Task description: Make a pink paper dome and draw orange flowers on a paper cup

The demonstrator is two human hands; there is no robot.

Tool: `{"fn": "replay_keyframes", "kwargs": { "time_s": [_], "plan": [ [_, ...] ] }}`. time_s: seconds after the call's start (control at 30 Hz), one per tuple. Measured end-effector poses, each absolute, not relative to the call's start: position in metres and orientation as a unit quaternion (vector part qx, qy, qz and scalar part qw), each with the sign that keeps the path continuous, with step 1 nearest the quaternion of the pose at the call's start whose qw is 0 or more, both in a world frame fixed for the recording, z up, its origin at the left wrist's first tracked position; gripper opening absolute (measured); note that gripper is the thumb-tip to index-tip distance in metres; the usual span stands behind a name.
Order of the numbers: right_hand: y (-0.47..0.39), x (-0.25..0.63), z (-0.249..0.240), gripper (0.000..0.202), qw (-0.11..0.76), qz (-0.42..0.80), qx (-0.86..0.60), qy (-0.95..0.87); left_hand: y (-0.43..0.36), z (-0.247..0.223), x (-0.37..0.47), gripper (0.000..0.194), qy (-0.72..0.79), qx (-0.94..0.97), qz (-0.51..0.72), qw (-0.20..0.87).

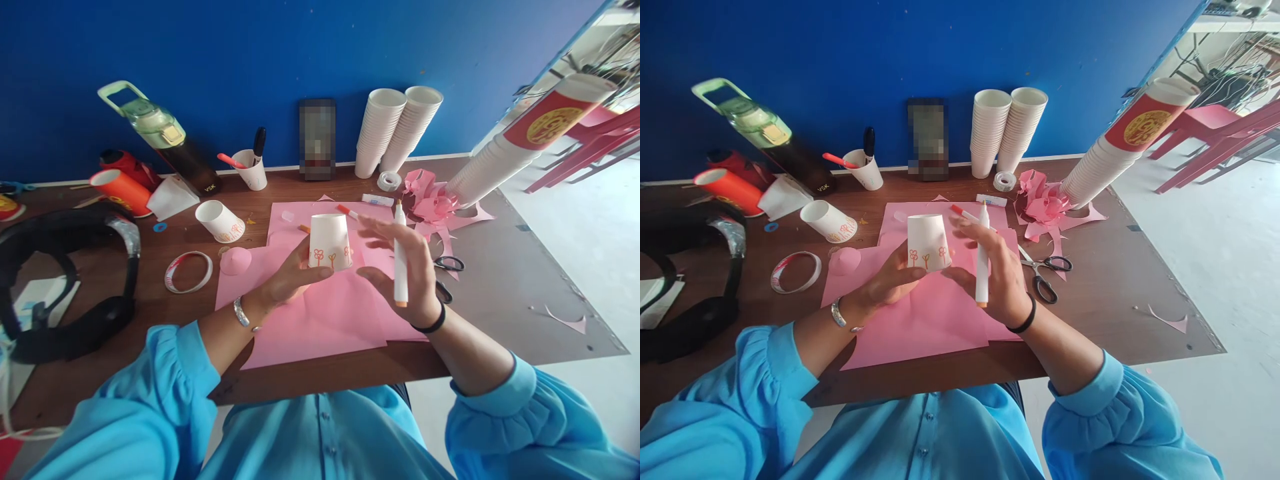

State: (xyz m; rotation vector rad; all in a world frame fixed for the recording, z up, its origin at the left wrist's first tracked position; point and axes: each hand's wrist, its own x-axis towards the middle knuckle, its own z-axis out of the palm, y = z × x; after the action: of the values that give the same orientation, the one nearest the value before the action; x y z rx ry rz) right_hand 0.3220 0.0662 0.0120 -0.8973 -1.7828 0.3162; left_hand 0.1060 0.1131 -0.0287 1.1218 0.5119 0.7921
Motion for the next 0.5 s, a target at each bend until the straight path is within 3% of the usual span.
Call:
{"fn": "replay_keyframes", "kwargs": {
  "time_s": [0.07, 0.17, 0.33, 0.5],
  "plan": [
    [0.071, 0.322, 0.012, 0.076, 0.509, 0.15, -0.375, -0.76, 0.113, -0.026, 0.106, 0.051, 0.214, 0.502, 0.354, 0.76],
    [0.077, 0.321, 0.013, 0.089, 0.477, 0.168, -0.366, -0.781, 0.112, -0.022, 0.106, 0.054, 0.187, 0.485, 0.329, 0.789],
    [0.079, 0.324, 0.014, 0.086, 0.443, 0.159, -0.354, -0.808, 0.111, -0.02, 0.105, 0.053, 0.154, 0.512, 0.308, 0.786],
    [0.08, 0.326, 0.011, 0.081, 0.417, 0.037, -0.38, -0.825, 0.109, -0.016, 0.112, 0.076, 0.246, 0.579, 0.368, 0.684]
  ]
}}
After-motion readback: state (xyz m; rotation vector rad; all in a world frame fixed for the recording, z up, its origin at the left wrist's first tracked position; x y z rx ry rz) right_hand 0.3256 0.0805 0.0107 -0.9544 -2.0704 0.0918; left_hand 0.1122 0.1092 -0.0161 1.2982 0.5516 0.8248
